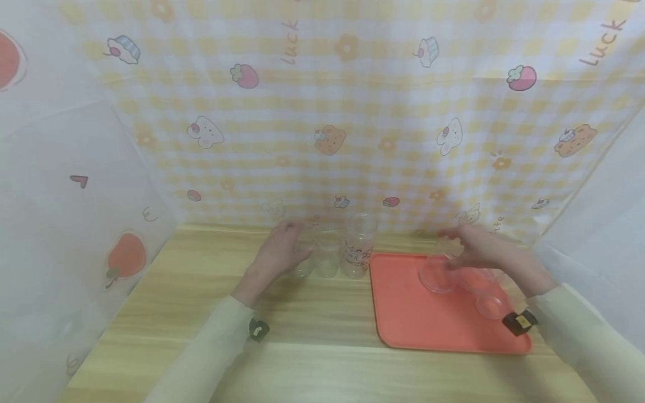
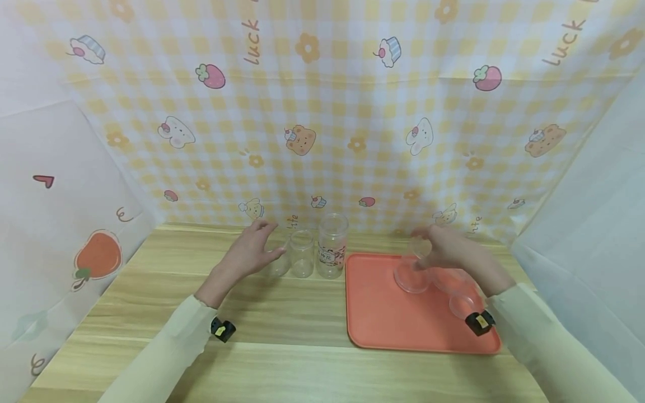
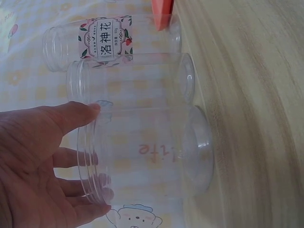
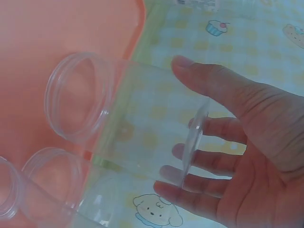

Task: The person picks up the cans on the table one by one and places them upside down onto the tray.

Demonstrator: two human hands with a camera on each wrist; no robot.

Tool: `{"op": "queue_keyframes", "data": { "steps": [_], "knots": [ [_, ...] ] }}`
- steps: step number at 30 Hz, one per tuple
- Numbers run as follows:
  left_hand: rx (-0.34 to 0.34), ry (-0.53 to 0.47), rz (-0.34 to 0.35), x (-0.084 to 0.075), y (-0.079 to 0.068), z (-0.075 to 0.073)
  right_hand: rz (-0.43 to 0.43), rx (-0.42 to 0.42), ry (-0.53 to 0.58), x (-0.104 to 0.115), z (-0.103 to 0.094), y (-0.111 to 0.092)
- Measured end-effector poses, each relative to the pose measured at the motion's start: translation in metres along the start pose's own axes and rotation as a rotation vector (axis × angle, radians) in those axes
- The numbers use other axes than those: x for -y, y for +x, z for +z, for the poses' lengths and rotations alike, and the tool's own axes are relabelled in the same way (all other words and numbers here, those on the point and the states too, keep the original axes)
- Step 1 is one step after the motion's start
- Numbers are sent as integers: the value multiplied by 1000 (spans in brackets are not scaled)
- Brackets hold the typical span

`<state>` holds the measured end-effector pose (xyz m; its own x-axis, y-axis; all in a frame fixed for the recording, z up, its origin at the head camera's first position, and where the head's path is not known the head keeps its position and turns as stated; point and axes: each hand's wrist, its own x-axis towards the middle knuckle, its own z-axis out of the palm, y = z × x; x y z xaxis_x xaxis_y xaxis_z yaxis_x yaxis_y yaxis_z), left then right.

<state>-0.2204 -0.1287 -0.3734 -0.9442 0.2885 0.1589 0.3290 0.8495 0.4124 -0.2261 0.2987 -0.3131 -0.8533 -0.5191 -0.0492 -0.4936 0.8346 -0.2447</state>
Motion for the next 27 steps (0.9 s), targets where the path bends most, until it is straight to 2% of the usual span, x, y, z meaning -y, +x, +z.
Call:
{"op": "queue_keyframes", "data": {
  "steps": [10, 19, 23, 27],
  "knots": [
    [-1, 29, -1, -4, 0, -2, -68, -79, -77, 1, 9, 3],
    [-4, 12, -3, -2, 1, -1, -74, -26, -30, 1, 8, 5],
    [-11, 4, 5, -1, 2, -1, -53, 11, -3, 2, 8, 4],
    [-16, 0, 13, -1, 1, -1, -9, -7, 6, 3, 7, 1]
  ]
}}
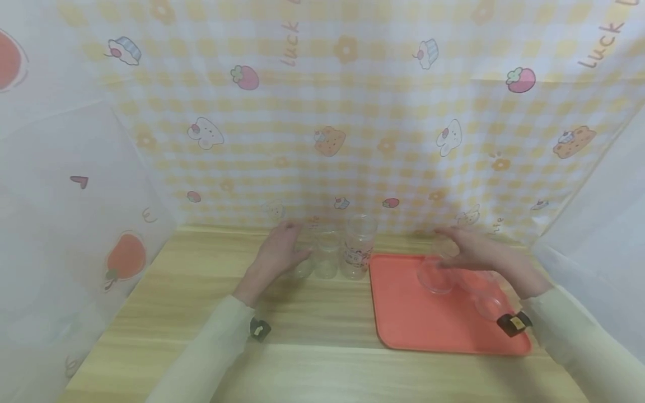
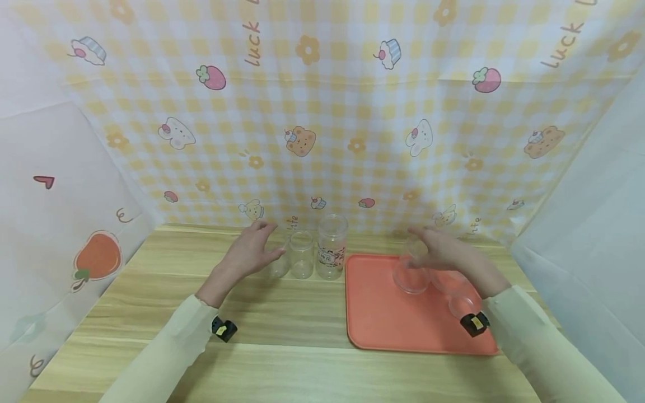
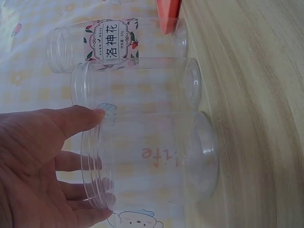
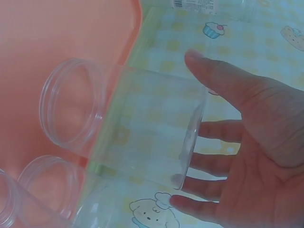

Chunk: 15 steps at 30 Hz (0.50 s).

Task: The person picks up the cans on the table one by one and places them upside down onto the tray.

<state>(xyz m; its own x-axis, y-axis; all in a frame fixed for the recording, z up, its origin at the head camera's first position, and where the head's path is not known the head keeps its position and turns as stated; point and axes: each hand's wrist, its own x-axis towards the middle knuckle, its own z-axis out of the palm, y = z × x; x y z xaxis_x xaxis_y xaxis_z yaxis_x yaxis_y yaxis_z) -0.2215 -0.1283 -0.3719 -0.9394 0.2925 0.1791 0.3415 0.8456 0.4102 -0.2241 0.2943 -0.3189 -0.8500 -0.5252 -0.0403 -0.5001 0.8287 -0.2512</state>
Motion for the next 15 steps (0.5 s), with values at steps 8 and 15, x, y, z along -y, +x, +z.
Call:
{"op": "queue_keyframes", "data": {
  "steps": [8, 15],
  "knots": [
    [2, -21, -13, 1, -2, -1, 31, -57, 23, 2, -10, -8],
    [12, -51, -25, 12, -2, -4, 25, -93, 80, 2, -12, -16]
  ]
}}
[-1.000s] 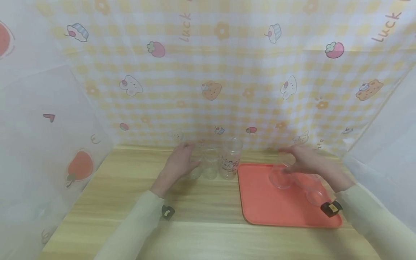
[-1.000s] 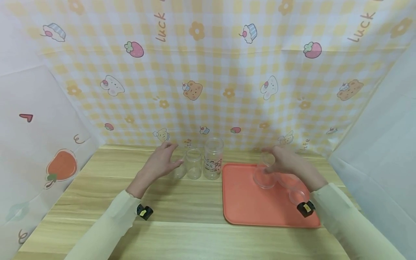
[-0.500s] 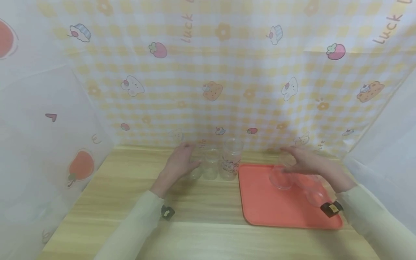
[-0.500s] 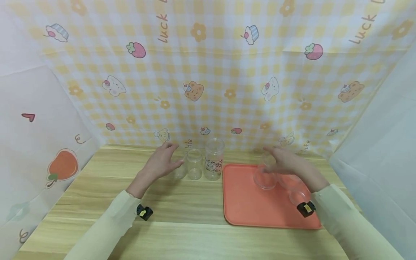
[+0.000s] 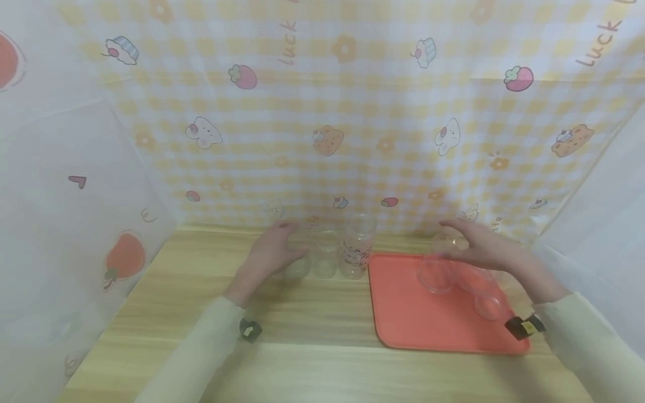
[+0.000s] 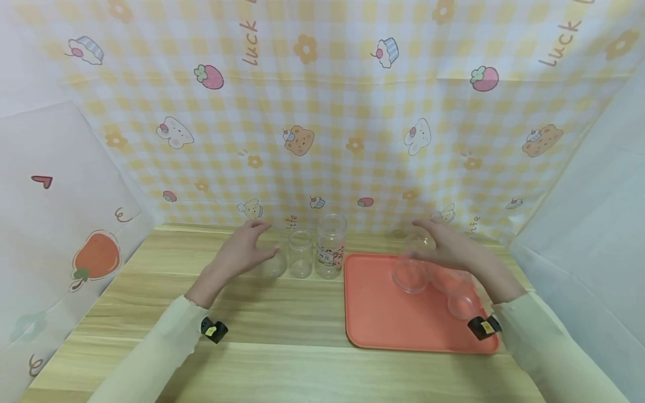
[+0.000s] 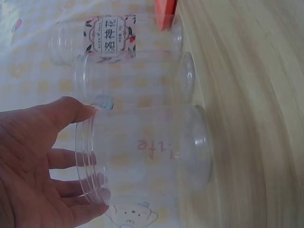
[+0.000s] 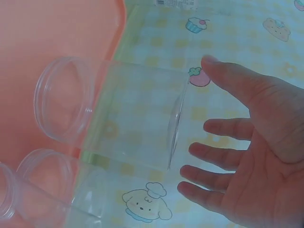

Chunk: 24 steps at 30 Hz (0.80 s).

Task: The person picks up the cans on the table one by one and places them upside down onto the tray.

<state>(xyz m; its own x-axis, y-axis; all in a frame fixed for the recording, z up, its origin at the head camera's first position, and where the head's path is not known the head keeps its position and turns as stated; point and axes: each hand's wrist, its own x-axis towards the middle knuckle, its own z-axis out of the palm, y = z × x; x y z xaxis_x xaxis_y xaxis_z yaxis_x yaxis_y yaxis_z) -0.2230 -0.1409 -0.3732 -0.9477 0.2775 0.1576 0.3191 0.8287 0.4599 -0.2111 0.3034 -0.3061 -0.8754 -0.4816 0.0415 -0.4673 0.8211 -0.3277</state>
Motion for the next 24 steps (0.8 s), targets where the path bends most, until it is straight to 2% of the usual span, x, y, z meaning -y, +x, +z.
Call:
{"op": "queue_keyframes", "data": {
  "steps": [4, 11, 19, 24],
  "knots": [
    [-3, -29, -23, 8, -4, -6, -9, -27, 36, -4, 0, -4],
    [-50, -72, 3, 22, -14, -18, -36, -78, 63, -11, -1, -13],
    [-77, -178, 12, 42, -32, -36, 26, -96, 103, -13, -2, -24],
    [-79, -205, -26, 55, -44, -44, 24, -150, 124, -15, -2, -29]
  ]
}}
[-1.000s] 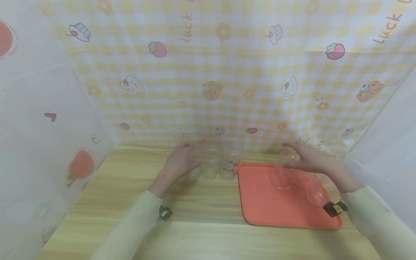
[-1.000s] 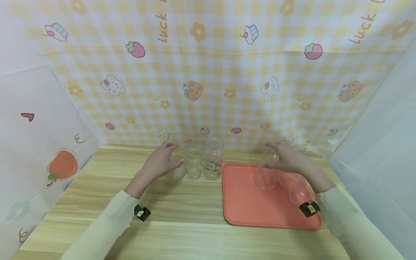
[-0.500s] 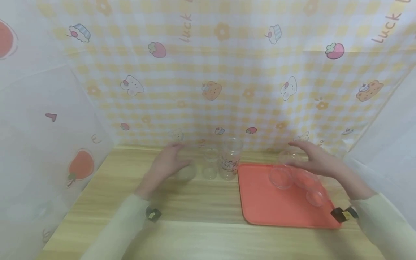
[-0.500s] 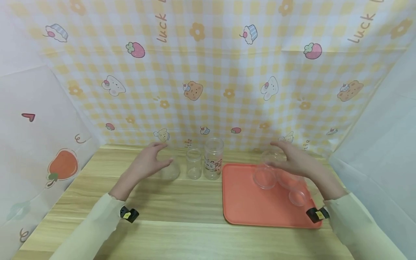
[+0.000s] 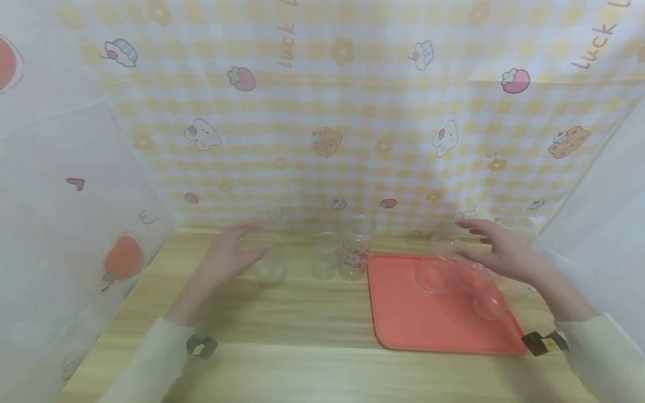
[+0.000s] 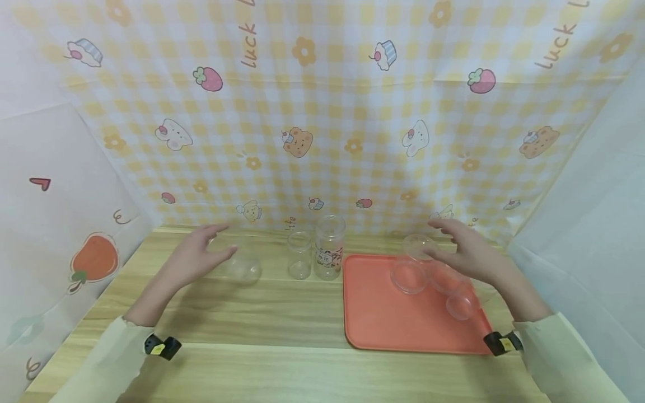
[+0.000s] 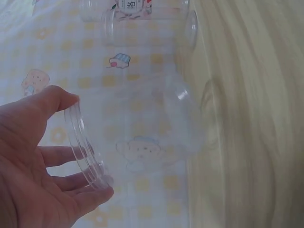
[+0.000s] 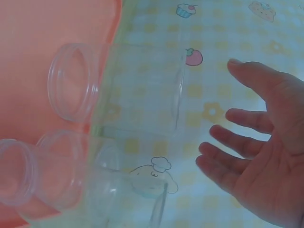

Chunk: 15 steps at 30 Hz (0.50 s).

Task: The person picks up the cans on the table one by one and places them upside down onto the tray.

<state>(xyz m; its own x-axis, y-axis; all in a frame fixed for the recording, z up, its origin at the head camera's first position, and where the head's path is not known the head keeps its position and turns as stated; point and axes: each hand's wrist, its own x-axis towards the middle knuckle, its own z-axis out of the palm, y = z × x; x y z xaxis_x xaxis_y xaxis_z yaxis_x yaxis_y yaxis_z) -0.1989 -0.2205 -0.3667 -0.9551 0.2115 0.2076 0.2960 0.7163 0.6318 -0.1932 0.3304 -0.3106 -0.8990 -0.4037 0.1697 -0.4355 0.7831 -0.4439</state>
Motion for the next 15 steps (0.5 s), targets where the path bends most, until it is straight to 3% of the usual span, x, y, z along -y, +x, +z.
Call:
{"op": "queue_keyframes", "data": {
  "steps": [8, 15],
  "knots": [
    [-49, -24, -24, 10, -16, -16, -6, -116, 53, -3, 3, -8],
    [-86, -120, -15, 13, -30, -20, -114, -267, 136, -9, 8, -17]
  ]
}}
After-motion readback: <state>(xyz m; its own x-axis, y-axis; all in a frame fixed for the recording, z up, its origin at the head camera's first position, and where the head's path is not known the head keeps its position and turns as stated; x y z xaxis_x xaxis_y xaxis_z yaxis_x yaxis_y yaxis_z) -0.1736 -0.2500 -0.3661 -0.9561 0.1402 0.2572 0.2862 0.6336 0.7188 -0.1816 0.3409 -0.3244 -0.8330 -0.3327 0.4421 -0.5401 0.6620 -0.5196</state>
